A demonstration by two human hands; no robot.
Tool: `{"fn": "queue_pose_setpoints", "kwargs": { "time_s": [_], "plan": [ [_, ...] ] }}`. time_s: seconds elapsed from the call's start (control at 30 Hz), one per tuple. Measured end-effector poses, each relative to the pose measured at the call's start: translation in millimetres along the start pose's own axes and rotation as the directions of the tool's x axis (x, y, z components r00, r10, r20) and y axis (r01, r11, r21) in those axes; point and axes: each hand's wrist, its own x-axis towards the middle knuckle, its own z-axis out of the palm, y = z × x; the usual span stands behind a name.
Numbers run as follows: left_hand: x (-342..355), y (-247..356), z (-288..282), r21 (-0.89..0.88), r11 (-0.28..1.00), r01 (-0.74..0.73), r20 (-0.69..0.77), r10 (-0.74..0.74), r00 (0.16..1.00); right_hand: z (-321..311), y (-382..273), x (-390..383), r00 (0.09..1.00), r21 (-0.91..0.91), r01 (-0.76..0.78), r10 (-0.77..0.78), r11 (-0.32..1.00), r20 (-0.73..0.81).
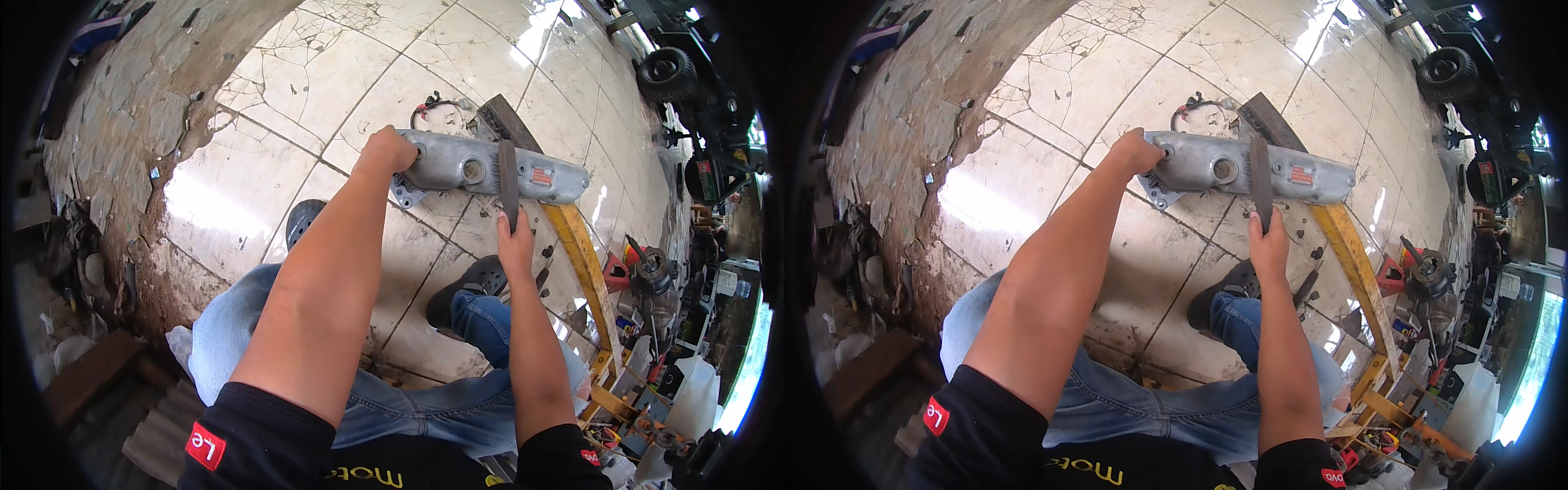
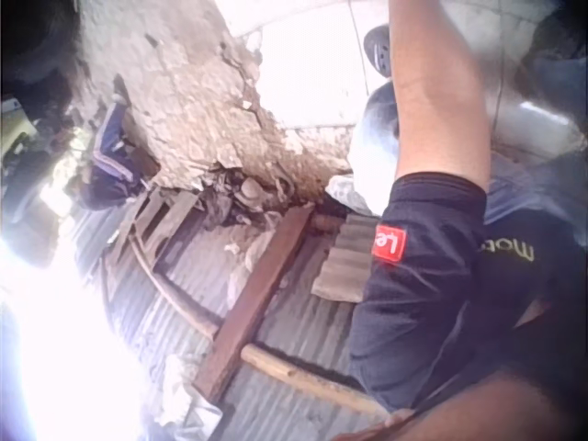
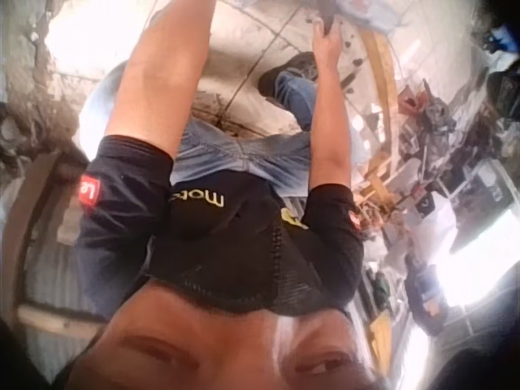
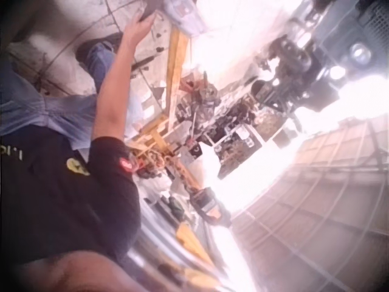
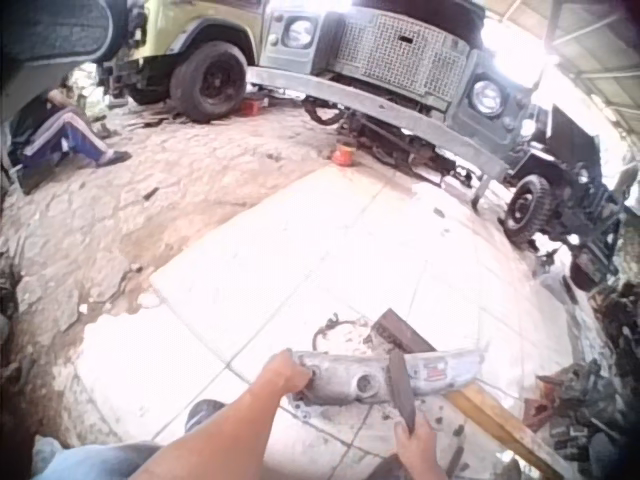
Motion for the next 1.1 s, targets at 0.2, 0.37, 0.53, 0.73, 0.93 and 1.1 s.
{"fn": "queue_pose_setpoints", "kwargs": {
  "time_s": [0.2,0.37,0.53,0.73,0.93,1.1],
  "plan": [
    [-1,-8,3,0.037,0.999,-0.032,-0.065,0.034,0.997,8,-37,42,0.994,0.037,0.101,-0.1,0.994,-0.04],
    [0,-9,3,0.064,0.997,-0.048,-0.087,0.053,0.995,63,-27,-10,0.994,0.16,-0.109,0.112,0.981,-0.007],
    [-2,-6,0,0.039,0.999,-0.035,-0.02,0.036,0.999,112,-3,-101,0.987,0.31,-0.16,0.161,0.937,0.021],
    [4,-21,-3,0.064,0.996,-0.055,-0.058,0.059,0.997,59,-50,-23,0.946,0.677,-0.226,0.323,0.701,-0.019],
    [-4,0,6,-0.008,0.998,-0.063,-0.015,0.063,0.998,118,-10,-42,0.965,0.341,-0.233,0.259,0.911,-0.032],
    [3,-13,9,0.038,0.996,-0.086,-0.111,0.09,0.99,146,-16,-121,0.987,0.417,-0.162,0.148,0.895,0.066]
  ]
}}
